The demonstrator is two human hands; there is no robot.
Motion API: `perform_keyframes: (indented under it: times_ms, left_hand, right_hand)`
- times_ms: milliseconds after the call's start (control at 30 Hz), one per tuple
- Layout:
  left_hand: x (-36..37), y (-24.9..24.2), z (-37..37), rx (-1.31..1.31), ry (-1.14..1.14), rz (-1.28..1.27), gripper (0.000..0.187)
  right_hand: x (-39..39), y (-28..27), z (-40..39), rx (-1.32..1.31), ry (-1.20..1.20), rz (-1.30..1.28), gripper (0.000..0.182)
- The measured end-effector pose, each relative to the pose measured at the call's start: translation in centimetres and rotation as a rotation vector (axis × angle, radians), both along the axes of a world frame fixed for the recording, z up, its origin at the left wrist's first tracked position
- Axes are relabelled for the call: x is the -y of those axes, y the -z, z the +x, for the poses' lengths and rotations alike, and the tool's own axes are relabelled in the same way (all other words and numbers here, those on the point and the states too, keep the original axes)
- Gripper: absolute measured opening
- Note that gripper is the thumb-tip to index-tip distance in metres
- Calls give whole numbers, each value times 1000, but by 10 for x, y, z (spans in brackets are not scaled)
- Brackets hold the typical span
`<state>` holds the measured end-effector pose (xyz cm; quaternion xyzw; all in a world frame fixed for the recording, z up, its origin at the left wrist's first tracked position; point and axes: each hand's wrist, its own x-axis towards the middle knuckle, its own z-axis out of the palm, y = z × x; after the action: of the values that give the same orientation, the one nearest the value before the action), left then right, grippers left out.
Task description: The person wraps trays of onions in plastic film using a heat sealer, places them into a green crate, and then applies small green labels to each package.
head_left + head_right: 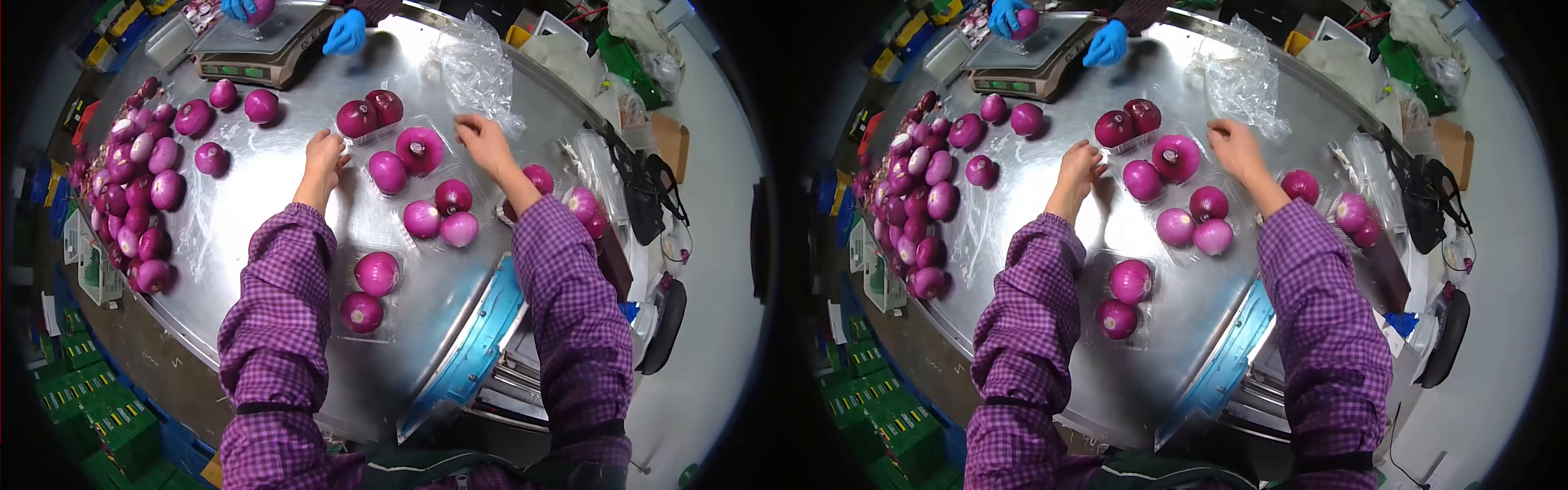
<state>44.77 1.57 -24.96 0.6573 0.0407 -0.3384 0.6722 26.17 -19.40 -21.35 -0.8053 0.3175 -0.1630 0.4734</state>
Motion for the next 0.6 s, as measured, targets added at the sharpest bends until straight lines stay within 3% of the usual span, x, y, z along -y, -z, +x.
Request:
perform_keyframes:
  times_ms: [67, 200, 267, 367, 600]
  left_hand:
    - [3, 5, 4, -10, -10, 20, 62]
    - [-4, 3, -23, -3, 139, 95, 67]
    - [-8, -2, -42, -124, 250, 43, 69]
    - [-14, -6, -59, -133, 215, -71, 69]
    - [-25, -24, -75, 59, 211, -161, 72]
  right_hand:
    - [13, 13, 17, -66, -2, -259, 33]
    - [23, 36, 26, -352, -65, -383, 35]
    - [25, 47, 26, -383, -158, -118, 32]
    - [22, 55, 24, -256, -110, 27, 31]
    - [13, 23, 15, -63, -59, 145, 27]
